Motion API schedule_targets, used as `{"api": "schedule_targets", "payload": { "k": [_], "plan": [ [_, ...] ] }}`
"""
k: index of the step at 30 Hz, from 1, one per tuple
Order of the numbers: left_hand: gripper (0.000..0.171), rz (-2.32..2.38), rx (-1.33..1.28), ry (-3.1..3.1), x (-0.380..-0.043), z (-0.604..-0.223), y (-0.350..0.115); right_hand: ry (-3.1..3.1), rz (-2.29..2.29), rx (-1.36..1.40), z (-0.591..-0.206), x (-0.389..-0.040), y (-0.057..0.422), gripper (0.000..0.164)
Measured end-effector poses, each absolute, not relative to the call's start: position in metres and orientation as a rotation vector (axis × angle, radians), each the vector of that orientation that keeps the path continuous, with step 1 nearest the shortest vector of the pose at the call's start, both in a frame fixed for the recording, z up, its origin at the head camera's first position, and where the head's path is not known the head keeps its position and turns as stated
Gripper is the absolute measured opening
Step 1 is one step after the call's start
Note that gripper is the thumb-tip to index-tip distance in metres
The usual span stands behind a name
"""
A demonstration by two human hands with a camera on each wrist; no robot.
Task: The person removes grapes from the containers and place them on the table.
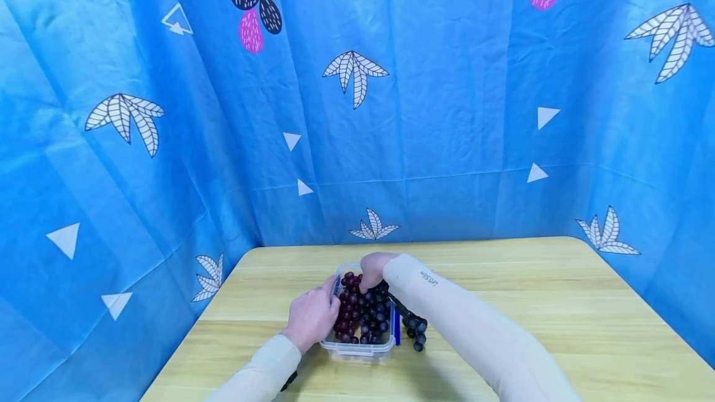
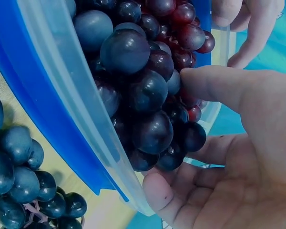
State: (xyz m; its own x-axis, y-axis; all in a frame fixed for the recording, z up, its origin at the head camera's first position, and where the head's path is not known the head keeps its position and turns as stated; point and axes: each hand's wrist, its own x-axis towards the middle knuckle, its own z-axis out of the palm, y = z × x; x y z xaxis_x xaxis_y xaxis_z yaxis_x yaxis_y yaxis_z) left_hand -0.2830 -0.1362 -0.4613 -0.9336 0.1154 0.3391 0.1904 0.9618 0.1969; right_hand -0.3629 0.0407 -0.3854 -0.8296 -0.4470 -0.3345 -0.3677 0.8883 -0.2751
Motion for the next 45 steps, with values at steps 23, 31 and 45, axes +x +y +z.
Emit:
{"api": "schedule_targets", "payload": {
  "k": [23,31,45],
  "plan": [
    [0.051,-0.356,-0.208,-2.799,-0.283,-0.465,-0.139,2.695,-0.208,-0.779,-0.393,-0.363,0.047,0.053],
    [0.05,-0.345,-0.208,-2.784,-0.283,-0.464,-0.138,2.694,-0.26,-0.717,-0.395,-0.362,0.047,0.044],
    [0.049,-0.34,-0.213,-2.787,-0.283,-0.462,-0.137,2.811,-0.323,-0.803,-0.385,-0.348,0.054,0.011]
  ]
}}
